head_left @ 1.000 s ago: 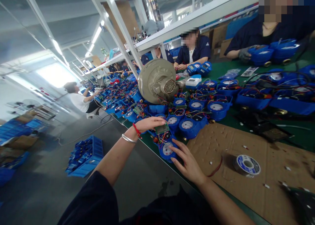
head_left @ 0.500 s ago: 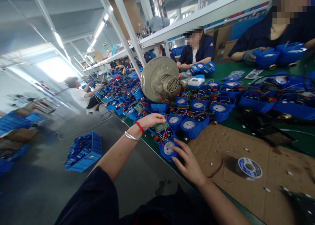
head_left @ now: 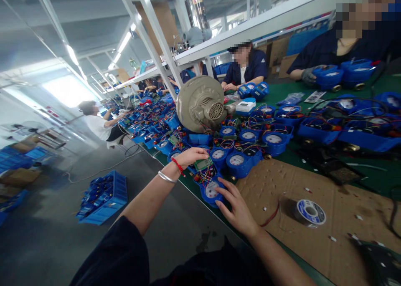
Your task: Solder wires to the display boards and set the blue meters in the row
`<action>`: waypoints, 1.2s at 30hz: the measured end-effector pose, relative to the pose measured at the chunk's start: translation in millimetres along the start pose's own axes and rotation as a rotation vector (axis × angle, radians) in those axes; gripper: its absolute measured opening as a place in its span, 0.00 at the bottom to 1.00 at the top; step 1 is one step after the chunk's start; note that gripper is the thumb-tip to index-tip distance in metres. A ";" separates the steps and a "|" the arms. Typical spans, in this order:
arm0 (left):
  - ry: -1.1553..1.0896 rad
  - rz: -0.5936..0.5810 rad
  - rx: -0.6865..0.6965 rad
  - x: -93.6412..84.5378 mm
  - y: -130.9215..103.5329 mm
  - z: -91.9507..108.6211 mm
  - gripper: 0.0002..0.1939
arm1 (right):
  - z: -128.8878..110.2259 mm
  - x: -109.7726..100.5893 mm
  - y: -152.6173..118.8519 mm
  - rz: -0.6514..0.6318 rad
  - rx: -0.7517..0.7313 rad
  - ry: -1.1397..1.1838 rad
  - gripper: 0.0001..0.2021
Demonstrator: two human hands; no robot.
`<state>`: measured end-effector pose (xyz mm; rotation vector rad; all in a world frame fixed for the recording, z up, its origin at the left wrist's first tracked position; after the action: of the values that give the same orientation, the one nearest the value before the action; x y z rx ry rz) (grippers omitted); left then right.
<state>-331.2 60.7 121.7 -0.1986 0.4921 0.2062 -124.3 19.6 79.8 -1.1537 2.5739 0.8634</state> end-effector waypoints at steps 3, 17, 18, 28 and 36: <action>-0.118 0.014 -0.025 11.8 0.5 -5.2 0.16 | -0.2 -1.8 -0.1 0.013 0.002 0.008 0.18; -0.292 0.038 -0.085 23.3 6.7 -22.1 0.10 | 1.9 -1.4 1.7 -0.001 0.035 0.022 0.17; -0.295 0.038 -0.083 23.5 6.6 -22.6 0.10 | 1.6 -1.5 1.8 0.000 0.035 0.023 0.17; -0.395 0.040 -0.117 30.5 8.7 -34.3 0.12 | 1.8 -2.5 3.2 0.002 0.040 0.020 0.17; -0.351 0.033 -0.096 31.3 8.4 -32.1 0.12 | 1.4 -2.6 2.8 0.002 0.038 0.008 0.18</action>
<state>-320.5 65.8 77.6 -0.2425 0.1366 0.2906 -124.7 23.6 80.9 -1.1467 2.5861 0.8083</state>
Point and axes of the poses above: each hand's wrist, its own y-axis towards the middle knuckle, its own x-axis out of the palm, z = x × y, the point moved 10 cm from there along y, towards the middle knuckle, and after that the axes turned 8 degrees about x, right-handed, at the moved point
